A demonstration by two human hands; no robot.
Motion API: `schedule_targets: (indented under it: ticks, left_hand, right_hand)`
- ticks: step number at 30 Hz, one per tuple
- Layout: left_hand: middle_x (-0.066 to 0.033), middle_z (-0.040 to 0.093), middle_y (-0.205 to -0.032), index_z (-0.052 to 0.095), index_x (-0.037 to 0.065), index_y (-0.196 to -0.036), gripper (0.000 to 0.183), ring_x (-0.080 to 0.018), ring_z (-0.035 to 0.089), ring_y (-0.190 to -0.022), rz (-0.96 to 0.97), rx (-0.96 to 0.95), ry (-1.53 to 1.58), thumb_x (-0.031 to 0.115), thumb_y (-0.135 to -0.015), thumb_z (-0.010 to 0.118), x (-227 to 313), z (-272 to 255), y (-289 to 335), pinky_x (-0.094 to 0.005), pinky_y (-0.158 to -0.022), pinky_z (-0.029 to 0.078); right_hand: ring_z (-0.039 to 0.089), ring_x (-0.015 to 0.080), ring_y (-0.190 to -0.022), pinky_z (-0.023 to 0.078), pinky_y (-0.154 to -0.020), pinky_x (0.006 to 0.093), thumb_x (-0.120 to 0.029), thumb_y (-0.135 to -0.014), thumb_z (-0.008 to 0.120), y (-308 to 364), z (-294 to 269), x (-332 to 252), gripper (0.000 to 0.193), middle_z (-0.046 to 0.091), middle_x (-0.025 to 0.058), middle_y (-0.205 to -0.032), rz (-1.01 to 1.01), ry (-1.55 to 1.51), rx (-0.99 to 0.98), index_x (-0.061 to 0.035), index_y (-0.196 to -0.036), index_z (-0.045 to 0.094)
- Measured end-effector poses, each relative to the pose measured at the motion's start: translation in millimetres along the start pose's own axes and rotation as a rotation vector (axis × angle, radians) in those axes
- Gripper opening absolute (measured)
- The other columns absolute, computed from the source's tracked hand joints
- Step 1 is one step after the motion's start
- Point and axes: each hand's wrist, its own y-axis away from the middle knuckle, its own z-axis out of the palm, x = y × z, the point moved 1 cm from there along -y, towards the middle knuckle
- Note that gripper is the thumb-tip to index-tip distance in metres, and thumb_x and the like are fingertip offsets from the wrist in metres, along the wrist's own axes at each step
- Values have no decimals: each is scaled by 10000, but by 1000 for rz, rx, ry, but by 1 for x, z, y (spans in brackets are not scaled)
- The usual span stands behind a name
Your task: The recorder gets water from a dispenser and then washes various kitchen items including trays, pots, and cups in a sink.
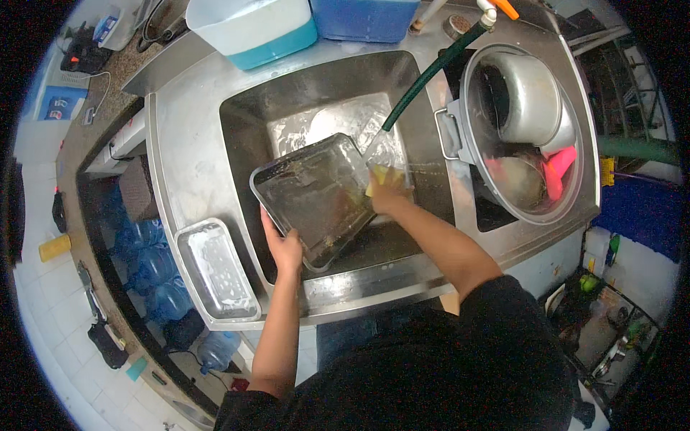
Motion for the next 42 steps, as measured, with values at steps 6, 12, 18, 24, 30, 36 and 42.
schedule_targets:
  ticks: [6,12,18,24,30,36,42]
  left_hand:
    - [-161,427,-1419,209,64,-1510,884,-250,447,-1293,43,-6,89,-166,-688,438,-14,25,5,-317,-1080,312]
    - [-179,497,-1367,242,84,-1502,867,-270,494,-1259,36,22,77,-163,-696,446,-15,13,0,-331,-1052,357]
    - [-228,489,-1369,263,61,-1491,864,-331,488,-1273,58,0,21,-167,-676,436,-24,12,-11,-334,-1049,368]
    - [-249,490,-1347,266,35,-1485,871,-355,468,-1280,85,-60,51,-161,-653,438,-6,7,-13,-359,-1064,356]
    - [-250,450,-1353,261,55,-1490,890,-399,435,-1267,107,-111,-56,-151,-651,477,-2,5,-16,-406,-1061,362]
    - [-246,463,-1320,271,117,-1499,884,-417,454,-1226,111,-72,-62,-132,-675,473,-1,6,-11,-424,-1053,366]
    - [-251,466,-1311,314,142,-1488,853,-427,462,-1213,89,-110,-50,-130,-693,460,12,23,-14,-433,-1033,382]
  right_hand:
    - [585,426,-1034,466,-887,489,-200,-791,654,-96,44,41,407,619,230,-1062,-86,-550,214,-144,-1181,551]
    - [606,393,-993,496,-813,466,-137,-763,667,20,-149,-33,450,619,208,-1047,-464,-474,273,-170,-1195,543]
    - [557,399,-871,459,-765,467,-50,-720,638,44,-371,-56,416,558,179,-929,-852,-430,954,-139,-1118,552]
    - [582,394,-1000,479,-859,446,-92,-741,666,-52,-470,-130,452,600,184,-1057,-817,-106,787,-144,-1176,553]
    - [619,325,-1058,476,-864,442,-216,-676,706,-183,-444,-153,620,638,197,-1178,-789,441,30,-48,-1252,549]
    - [658,332,-964,494,-844,422,-212,-642,703,-198,-441,-187,562,673,217,-1087,-633,740,-199,34,-1142,623]
    - [551,247,-1081,440,-925,334,-112,-658,641,-127,-467,-128,560,583,111,-1175,-1054,24,20,-25,-1201,537]
